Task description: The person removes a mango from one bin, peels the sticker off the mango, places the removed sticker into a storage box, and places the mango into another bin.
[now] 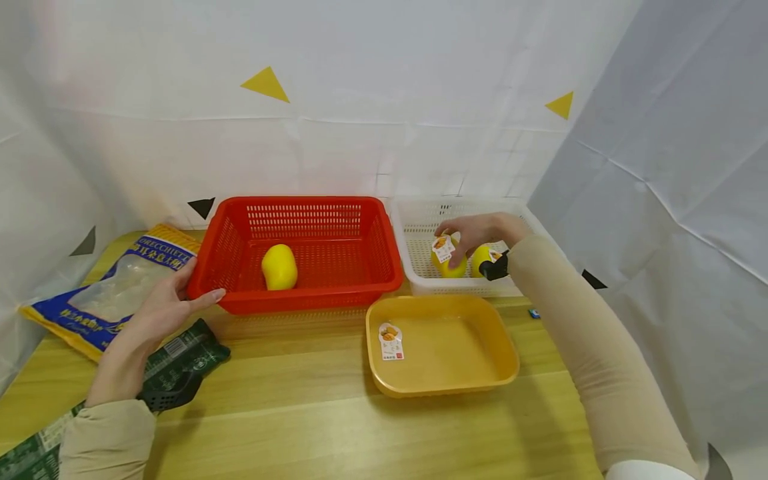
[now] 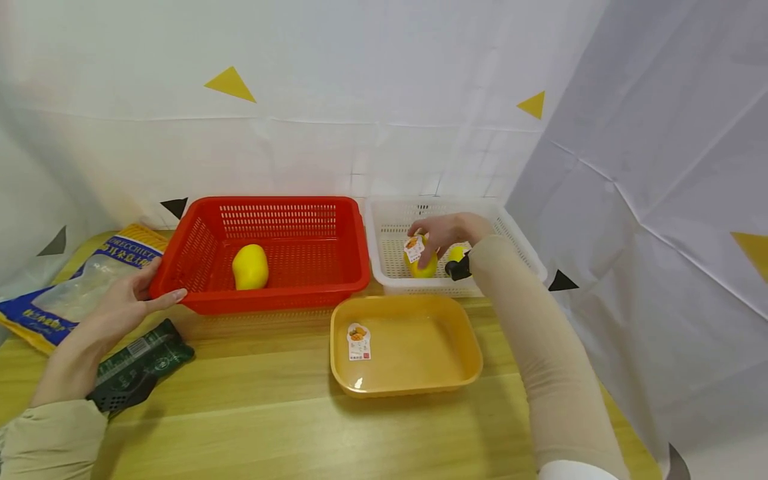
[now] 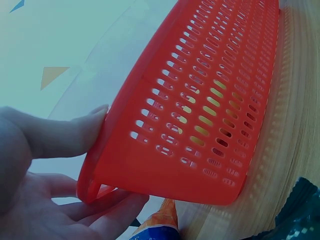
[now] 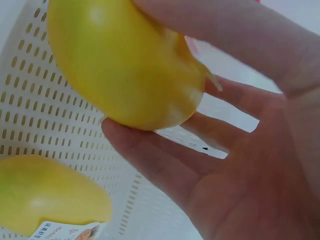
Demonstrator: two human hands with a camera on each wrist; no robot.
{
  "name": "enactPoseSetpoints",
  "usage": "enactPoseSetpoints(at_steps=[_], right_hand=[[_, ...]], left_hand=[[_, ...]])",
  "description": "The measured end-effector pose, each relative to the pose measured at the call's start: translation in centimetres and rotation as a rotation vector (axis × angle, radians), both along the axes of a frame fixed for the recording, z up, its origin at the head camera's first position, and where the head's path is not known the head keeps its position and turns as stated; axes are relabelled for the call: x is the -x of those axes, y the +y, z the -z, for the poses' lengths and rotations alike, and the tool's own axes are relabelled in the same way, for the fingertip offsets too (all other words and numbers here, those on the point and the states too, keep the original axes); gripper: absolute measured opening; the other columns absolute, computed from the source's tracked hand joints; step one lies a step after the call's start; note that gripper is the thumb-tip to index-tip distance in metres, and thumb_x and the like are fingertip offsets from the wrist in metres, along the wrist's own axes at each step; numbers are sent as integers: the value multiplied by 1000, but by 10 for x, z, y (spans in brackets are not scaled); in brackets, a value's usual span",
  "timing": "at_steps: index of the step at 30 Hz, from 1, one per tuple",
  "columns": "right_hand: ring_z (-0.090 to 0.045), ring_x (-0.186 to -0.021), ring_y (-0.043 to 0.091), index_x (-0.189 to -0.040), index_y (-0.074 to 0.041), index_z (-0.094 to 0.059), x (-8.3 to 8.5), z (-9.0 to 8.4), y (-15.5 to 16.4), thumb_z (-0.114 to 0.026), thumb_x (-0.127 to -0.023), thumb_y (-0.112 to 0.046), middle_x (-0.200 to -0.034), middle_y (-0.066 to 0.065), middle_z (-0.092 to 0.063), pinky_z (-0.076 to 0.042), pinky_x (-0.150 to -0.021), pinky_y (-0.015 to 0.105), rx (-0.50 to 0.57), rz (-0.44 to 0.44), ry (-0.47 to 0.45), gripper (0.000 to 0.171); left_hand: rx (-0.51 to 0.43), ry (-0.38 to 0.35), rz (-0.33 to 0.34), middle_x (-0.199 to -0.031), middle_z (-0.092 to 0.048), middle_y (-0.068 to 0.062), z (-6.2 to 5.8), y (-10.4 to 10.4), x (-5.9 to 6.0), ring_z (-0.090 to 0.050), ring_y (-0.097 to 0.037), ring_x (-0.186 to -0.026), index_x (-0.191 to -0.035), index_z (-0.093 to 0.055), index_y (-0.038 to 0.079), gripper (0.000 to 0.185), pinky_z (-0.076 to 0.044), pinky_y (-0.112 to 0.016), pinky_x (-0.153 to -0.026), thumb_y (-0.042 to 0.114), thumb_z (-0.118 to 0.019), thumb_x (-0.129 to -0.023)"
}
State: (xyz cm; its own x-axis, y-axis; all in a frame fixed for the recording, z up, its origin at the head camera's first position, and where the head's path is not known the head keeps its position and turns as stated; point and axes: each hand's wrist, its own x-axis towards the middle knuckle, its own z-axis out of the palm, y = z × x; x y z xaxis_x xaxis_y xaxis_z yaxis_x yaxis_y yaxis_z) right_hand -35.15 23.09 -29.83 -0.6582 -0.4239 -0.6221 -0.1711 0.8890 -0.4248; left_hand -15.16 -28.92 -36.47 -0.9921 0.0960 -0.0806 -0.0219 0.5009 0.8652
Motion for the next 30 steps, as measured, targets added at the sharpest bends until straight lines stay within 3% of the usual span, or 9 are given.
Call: enactPoseSetpoints(at_steps=[6, 15, 20, 26, 30], right_hand=[[-51, -126, 32, -154, -17, -32, -4, -4, 3, -85, -80, -32, -162, 16, -22, -42, -110, 54, 39, -30, 64, 92], [-28, -144, 37, -154, -17, -33, -11, -9, 9, -86, -78, -34, -163, 15, -23, -29, -115, 63, 81, -63, 154, 95], [-32, -142, 36, -155, -19, -33, -16, -12, 12, -87, -77, -34, -164, 13, -23, -31, -113, 64, 107, -46, 186, 97], [-42, -132, 39, -155, -19, -33, -21, -15, 14, -86, -77, -37, -163, 12, -23, -38, -109, 63, 141, -46, 224, 96], [-46, -129, 43, -154, -20, -34, -26, -17, 15, -86, -78, -35, -164, 13, -22, -42, -106, 61, 177, -40, 235, 94]], left_hand=[[2, 2, -1, -154, -34, -30, 0, 0, 0, -44, -47, -133, -161, 2, 12, 89, -49, -8, -81, 32, -60, -100], [20, 6, -7, -153, -35, -31, 0, 0, -1, -44, -48, -132, -161, 1, 11, 89, -50, -9, -81, 32, -60, -101], [27, 7, -5, -153, -35, -31, -1, 0, -1, -44, -48, -132, -161, 1, 11, 89, -50, -10, -82, 33, -60, -100], [37, 2, -9, -154, -34, -31, -2, 1, -1, -44, -48, -132, -161, 2, 12, 89, -54, -19, -88, 33, -60, -100], [26, 2, -6, -154, -34, -31, -2, 1, 0, -43, -48, -133, -161, 3, 12, 89, -52, -14, -85, 33, -60, -101]])
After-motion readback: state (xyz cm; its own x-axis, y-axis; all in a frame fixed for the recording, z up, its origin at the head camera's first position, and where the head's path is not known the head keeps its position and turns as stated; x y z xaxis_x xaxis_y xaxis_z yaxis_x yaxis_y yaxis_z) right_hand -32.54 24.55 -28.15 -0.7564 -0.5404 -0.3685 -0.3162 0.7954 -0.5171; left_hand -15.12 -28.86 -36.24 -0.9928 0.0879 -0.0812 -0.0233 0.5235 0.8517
